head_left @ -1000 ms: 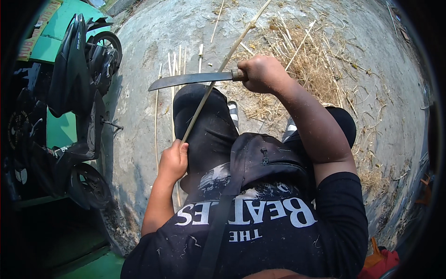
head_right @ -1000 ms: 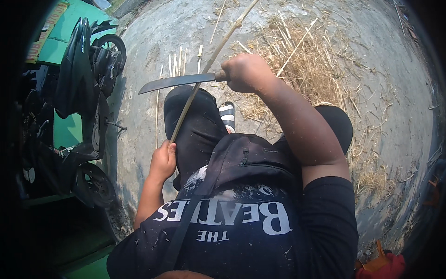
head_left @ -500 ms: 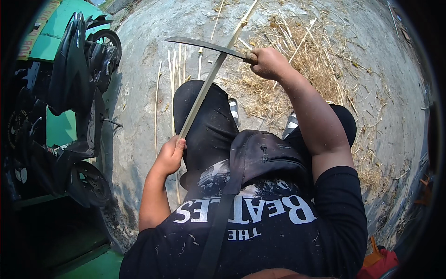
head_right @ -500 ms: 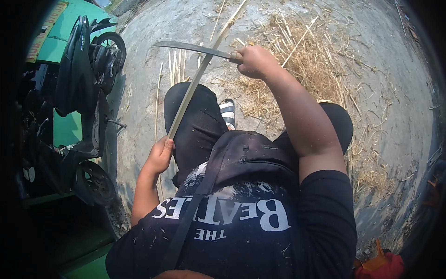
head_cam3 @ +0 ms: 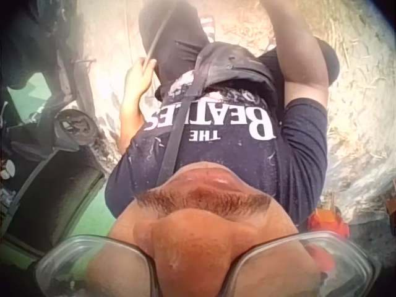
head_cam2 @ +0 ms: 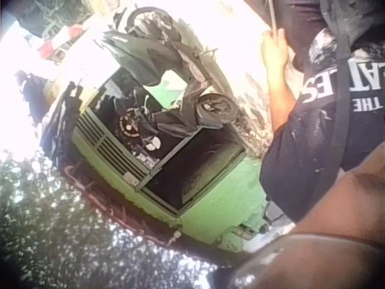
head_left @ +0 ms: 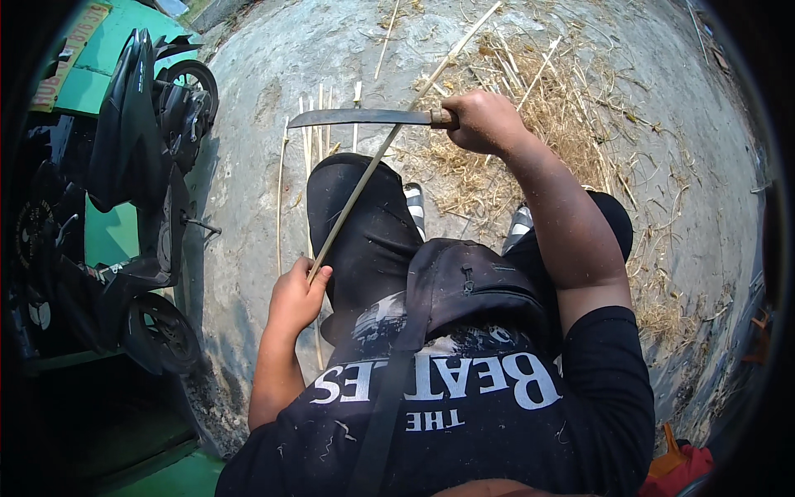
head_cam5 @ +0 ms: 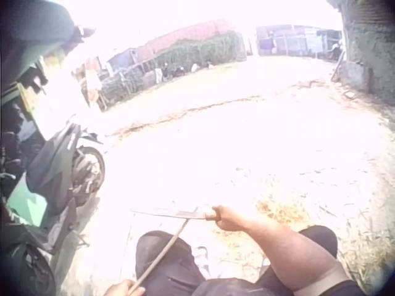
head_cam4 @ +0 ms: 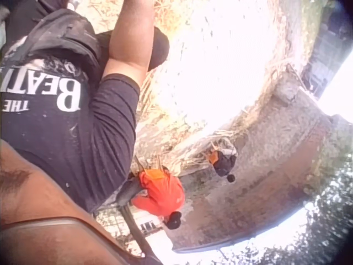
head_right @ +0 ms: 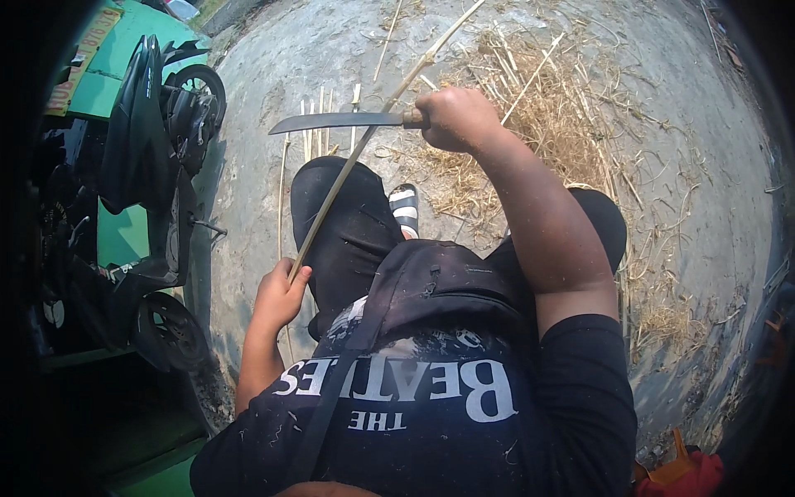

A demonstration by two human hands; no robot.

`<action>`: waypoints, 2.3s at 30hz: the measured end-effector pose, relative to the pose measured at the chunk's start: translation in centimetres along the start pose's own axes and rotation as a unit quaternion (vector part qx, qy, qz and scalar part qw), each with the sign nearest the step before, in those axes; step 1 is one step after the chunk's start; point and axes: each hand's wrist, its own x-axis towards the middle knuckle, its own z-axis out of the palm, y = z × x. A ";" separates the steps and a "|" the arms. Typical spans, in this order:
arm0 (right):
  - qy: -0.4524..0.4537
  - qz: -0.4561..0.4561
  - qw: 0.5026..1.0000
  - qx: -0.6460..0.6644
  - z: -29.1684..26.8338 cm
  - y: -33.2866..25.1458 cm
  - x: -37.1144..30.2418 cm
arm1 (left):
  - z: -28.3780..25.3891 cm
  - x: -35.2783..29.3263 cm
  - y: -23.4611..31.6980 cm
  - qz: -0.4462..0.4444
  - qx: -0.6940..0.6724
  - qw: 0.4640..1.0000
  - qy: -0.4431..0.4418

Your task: The person shaves a bamboo strip with a knife, sets it aside, and picks up another bamboo strip. The person bends the new bamboo strip and shaves it down with the knife.

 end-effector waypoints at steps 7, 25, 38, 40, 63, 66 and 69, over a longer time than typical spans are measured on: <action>-0.014 -0.007 1.000 -0.003 1.2 0.4 0.4 | 2.4 0.5 -1.7 0.073 -0.097 0.992 0.035; 0.099 0.022 0.987 0.122 4.3 3.0 0.9 | 3.1 1.0 -2.8 0.090 -0.129 0.987 0.003; 0.134 0.023 0.978 0.156 3.3 2.2 0.6 | 2.9 1.5 -3.4 0.093 -0.179 0.979 -0.026; 0.145 -0.089 0.983 0.070 2.9 0.3 -0.1 | 3.0 1.4 -3.6 0.088 -0.199 0.975 -0.034; -0.002 0.088 0.988 0.130 1.2 1.4 1.0 | 3.6 2.3 -4.6 0.091 -0.275 0.955 -0.071; 0.012 -0.018 0.998 0.060 0.9 -1.2 0.5 | 3.9 2.4 -5.4 0.090 -0.274 0.955 -0.075; 0.007 -0.109 0.993 0.032 0.9 -3.8 -0.3 | 3.7 1.8 -4.9 0.085 -0.261 0.959 -0.069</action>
